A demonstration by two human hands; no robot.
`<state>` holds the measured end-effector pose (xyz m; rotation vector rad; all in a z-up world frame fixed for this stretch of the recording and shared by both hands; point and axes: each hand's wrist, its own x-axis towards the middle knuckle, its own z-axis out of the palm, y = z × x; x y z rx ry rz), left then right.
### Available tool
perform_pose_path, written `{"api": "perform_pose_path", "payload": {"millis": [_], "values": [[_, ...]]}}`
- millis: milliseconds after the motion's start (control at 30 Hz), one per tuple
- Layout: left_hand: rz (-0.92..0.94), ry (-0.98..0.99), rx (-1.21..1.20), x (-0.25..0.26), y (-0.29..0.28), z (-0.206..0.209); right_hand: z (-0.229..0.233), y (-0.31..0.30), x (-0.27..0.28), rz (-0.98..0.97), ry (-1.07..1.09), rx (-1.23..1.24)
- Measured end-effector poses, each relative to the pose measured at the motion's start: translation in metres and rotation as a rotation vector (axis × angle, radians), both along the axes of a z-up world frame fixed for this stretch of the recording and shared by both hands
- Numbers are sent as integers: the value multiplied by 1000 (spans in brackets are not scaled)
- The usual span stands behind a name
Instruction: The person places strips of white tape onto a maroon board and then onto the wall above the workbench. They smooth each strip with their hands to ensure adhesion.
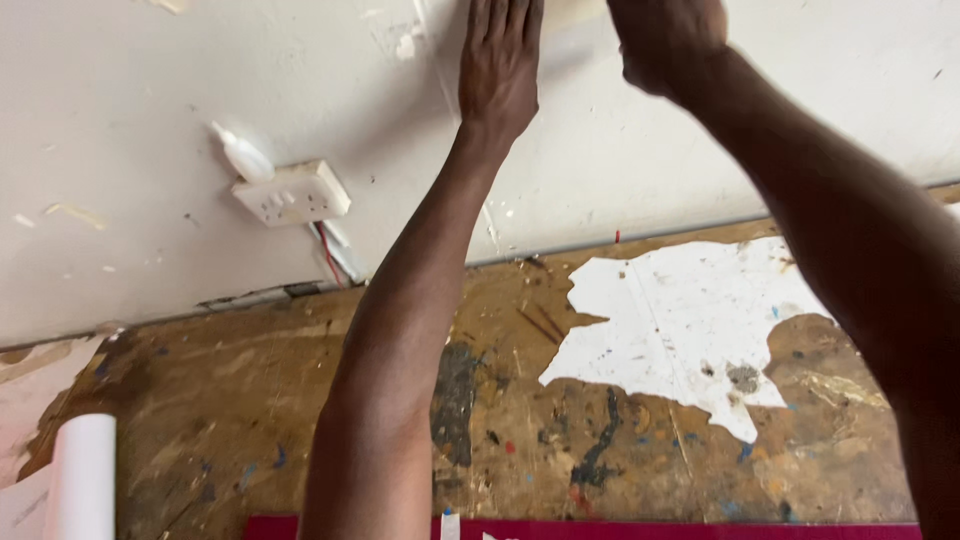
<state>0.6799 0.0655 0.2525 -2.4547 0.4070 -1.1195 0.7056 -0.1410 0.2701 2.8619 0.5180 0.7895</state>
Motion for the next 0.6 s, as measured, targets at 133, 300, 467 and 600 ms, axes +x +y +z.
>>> {"api": "perform_pose_path", "payload": {"millis": [133,300,467,600], "values": [[119,181,-26,-22,-9,19,16,-18,-36,216,-108,58],[-94,247,-23,-48,-2,13,-42,-62,-90,518,-270,-281],[-380,437,65,-134,4,-123,-66,-65,-225,432,681,0],[-456,1112,32,-322,-5,-98,-113,-66,-321,334,1134,115]]}}
